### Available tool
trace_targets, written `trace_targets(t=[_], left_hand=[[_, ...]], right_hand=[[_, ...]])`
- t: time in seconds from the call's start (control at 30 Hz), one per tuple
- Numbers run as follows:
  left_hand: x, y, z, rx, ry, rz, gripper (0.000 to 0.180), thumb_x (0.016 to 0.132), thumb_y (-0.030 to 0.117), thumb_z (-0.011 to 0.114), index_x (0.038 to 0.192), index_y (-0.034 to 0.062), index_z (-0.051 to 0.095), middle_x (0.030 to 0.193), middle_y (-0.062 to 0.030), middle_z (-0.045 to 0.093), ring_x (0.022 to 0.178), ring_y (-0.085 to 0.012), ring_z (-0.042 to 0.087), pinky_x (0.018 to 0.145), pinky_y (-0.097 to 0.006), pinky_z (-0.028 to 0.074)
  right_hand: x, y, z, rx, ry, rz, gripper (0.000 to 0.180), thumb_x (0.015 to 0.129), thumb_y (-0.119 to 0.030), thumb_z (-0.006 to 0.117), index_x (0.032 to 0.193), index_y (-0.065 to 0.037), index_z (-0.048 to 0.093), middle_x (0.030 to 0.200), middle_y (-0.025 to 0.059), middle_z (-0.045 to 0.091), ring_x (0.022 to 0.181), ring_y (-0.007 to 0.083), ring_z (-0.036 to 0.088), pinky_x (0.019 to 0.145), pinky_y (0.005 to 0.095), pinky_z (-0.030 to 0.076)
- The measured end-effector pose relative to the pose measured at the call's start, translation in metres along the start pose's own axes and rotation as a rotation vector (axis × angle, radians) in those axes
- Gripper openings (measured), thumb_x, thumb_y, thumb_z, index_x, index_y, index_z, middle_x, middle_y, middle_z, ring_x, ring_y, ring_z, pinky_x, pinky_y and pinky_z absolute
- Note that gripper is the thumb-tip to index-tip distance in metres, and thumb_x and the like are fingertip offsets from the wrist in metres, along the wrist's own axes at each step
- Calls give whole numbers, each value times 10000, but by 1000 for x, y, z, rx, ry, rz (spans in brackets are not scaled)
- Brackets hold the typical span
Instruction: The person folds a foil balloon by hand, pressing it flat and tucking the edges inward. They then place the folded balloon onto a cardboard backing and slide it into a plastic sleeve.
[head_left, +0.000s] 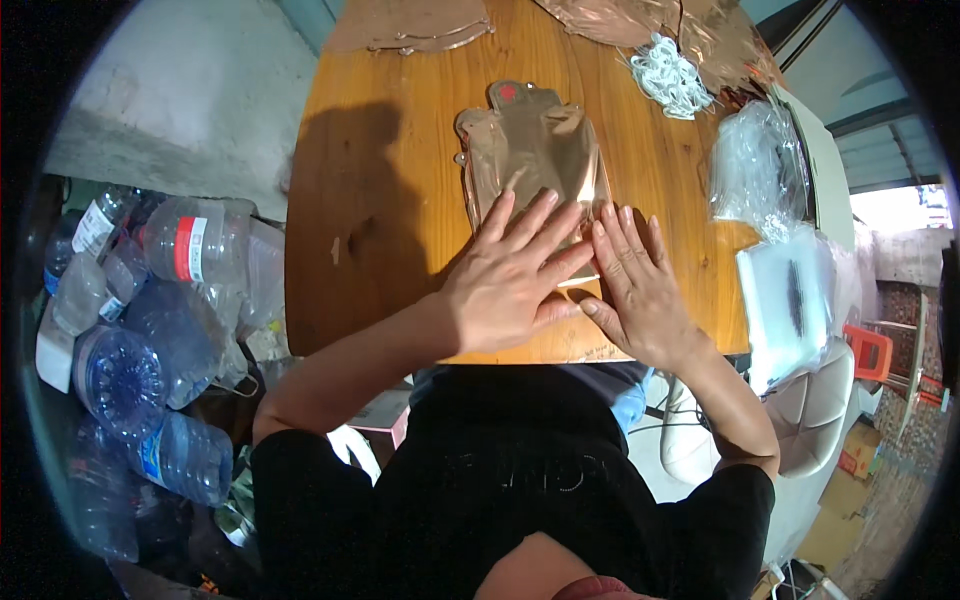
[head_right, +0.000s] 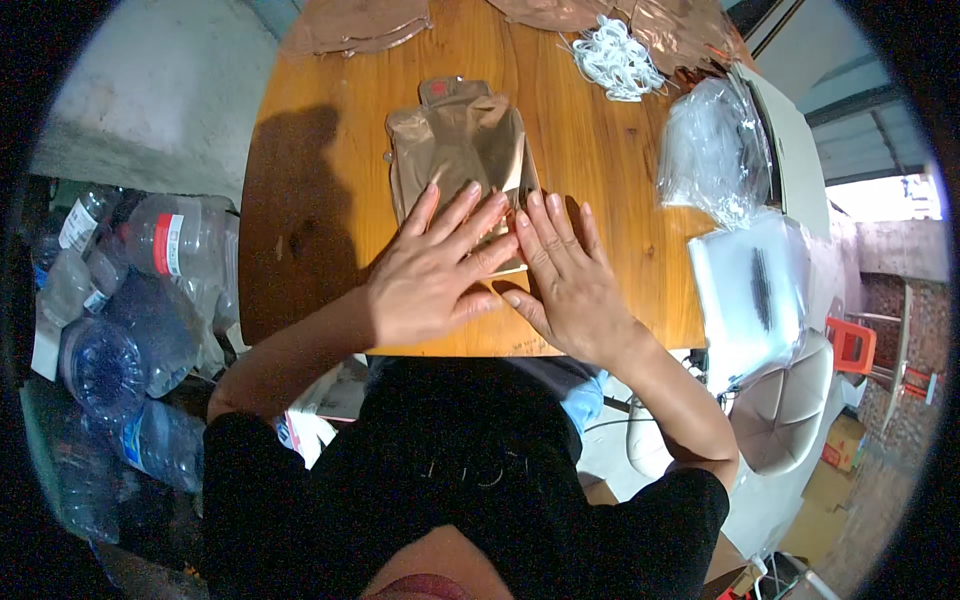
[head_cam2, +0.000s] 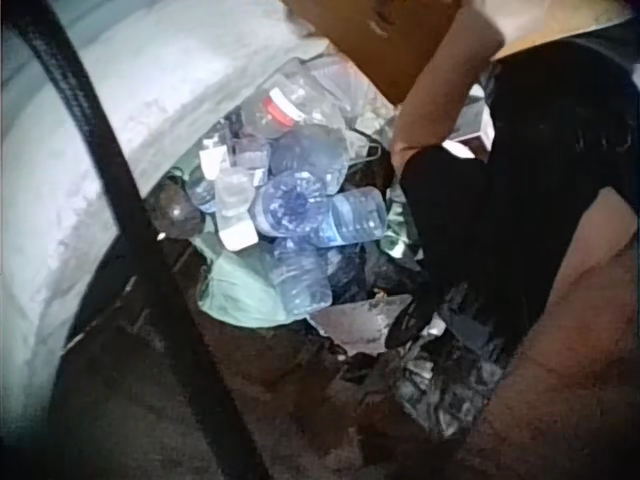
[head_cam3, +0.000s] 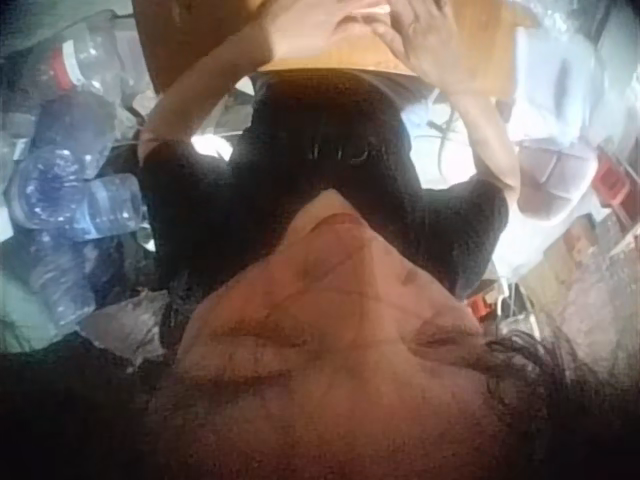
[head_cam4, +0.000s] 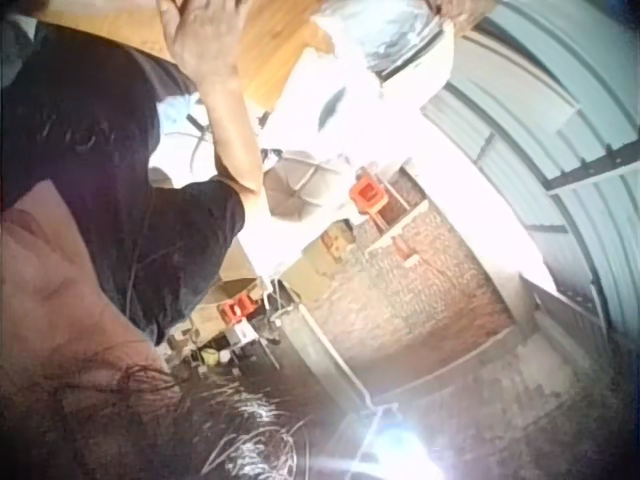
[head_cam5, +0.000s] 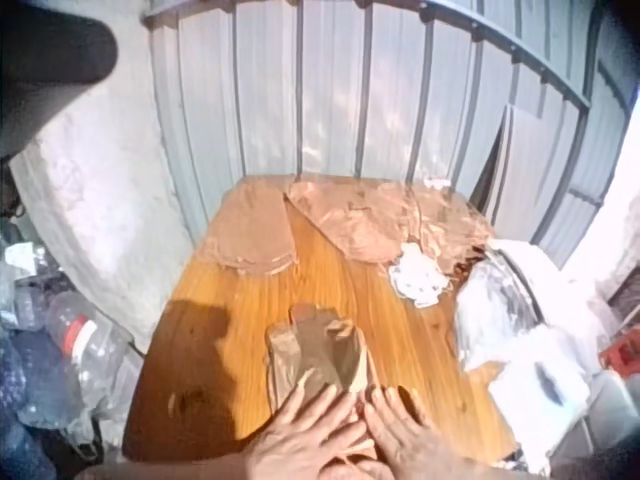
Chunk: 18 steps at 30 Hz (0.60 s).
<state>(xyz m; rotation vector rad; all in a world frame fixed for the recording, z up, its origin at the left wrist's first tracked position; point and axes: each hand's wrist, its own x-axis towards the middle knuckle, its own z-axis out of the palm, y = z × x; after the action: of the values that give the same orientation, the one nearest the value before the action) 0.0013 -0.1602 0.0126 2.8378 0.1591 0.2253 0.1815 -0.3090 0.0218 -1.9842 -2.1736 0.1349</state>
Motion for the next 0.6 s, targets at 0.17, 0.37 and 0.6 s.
trace_targets(t=[0.17, 0.37, 0.6], left_hand=[[1, -19, -14, -279, 101, -52, 593, 992, 319, 492, 1514, 79, 346, 1611, -165, 232, 1510, -312, 170, 1225, -492, 77], [-8, -24, -4, 85, 66, -18, 626, 977, 355, 530, 1517, 98, 347, 1609, -163, 235, 1504, -327, 179, 1217, -516, 97], [-10, -28, -10, -14, 225, -134, 733, 937, 430, 579, 1538, 107, 311, 1628, -191, 163, 1511, -369, 132, 1209, -549, 75]], right_hand=[[0, 2, -1, -28, -9, 21, 736, 1004, -435, 473, 1556, -22, 214, 1614, 209, 199, 1508, 364, 156, 1218, 509, 75], [1, -3, -2, -41, 4, 20, 730, 1004, -440, 477, 1554, -30, 228, 1613, 203, 208, 1507, 354, 165, 1217, 506, 80], [22, 17, -23, 590, 203, 401, 618, 977, -280, 593, 1458, 43, 379, 1426, 232, 476, 1315, 352, 473, 1094, 412, 366]])
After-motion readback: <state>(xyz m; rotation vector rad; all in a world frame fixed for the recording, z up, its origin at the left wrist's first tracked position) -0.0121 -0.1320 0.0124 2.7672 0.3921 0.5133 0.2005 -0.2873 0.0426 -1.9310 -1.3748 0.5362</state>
